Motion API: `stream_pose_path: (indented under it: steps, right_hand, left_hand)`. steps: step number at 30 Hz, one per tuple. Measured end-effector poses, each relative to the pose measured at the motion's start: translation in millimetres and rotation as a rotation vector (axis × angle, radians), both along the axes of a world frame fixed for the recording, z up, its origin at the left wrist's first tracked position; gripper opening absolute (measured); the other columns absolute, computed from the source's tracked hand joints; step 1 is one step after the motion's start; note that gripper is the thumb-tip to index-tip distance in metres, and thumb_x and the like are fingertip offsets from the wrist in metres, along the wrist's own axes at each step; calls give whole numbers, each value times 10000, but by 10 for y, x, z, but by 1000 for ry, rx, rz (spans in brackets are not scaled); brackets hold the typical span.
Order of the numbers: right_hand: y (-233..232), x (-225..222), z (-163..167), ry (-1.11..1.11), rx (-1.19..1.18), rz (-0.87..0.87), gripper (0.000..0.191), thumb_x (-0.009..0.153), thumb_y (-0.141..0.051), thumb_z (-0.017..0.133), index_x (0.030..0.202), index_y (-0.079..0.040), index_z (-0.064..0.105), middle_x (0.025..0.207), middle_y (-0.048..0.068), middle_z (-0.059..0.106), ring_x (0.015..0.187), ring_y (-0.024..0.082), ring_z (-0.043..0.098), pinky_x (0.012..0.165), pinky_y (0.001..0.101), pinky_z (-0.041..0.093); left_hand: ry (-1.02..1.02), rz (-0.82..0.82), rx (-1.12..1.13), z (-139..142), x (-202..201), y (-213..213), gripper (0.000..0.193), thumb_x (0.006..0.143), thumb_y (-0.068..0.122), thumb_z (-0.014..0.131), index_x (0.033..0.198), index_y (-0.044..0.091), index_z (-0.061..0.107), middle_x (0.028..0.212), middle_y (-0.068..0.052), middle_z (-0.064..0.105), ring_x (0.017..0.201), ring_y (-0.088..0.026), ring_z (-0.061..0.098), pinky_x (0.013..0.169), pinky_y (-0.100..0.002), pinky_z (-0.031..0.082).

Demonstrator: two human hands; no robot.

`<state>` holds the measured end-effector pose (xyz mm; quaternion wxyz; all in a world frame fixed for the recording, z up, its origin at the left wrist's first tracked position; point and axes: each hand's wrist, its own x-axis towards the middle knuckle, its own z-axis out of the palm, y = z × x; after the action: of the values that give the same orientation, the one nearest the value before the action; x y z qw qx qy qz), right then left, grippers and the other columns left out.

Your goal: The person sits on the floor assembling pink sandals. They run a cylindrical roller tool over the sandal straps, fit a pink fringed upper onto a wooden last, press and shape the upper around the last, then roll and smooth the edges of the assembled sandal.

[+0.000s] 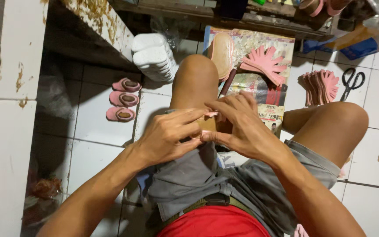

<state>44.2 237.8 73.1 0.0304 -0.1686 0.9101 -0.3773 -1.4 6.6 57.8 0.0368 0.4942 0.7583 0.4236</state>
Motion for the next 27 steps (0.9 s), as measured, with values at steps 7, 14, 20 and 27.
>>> stream_pose_path:
  steps: [7, 14, 20, 27]
  right_hand:
    - [166, -187, -137, 159, -200, 143, 162, 916, -113, 761, 1045, -19, 731, 995, 102, 689, 885, 260, 694, 758, 349, 559]
    - [46, -225, -307, 199, -197, 93, 109, 925, -89, 755, 977, -3, 715, 931, 102, 687, 844, 267, 674, 730, 362, 537]
    - [223, -364, -57, -125, -362, 127, 261, 918, -172, 748, 1135, -36, 694, 1038, 65, 708, 962, 206, 696, 820, 316, 556]
    - [508, -267, -365, -514, -1174, 36, 443, 840, -162, 784, 1228, -7, 638, 1186, 98, 675, 1084, 188, 664, 955, 329, 544]
  left_hand:
    - [-72, -5, 4, -23, -33, -17, 229, 829, 125, 811, 905, 21, 623, 1364, -165, 643, 1036, -343, 698, 830, -386, 579]
    - [-228, 87, -38, -71, -31, -29, 223, 800, 138, 837, 855, 27, 651, 1331, -196, 675, 885, -320, 709, 742, -365, 568]
    - [-434, 103, 198, -266, 114, -80, 271, 774, 120, 876, 831, 37, 624, 1278, -169, 703, 1064, -218, 736, 864, -328, 569]
    - [-1590, 193, 1049, -406, 692, 431, 196, 969, 65, 785, 956, 74, 589, 1140, -159, 692, 971, -217, 659, 821, -345, 530]
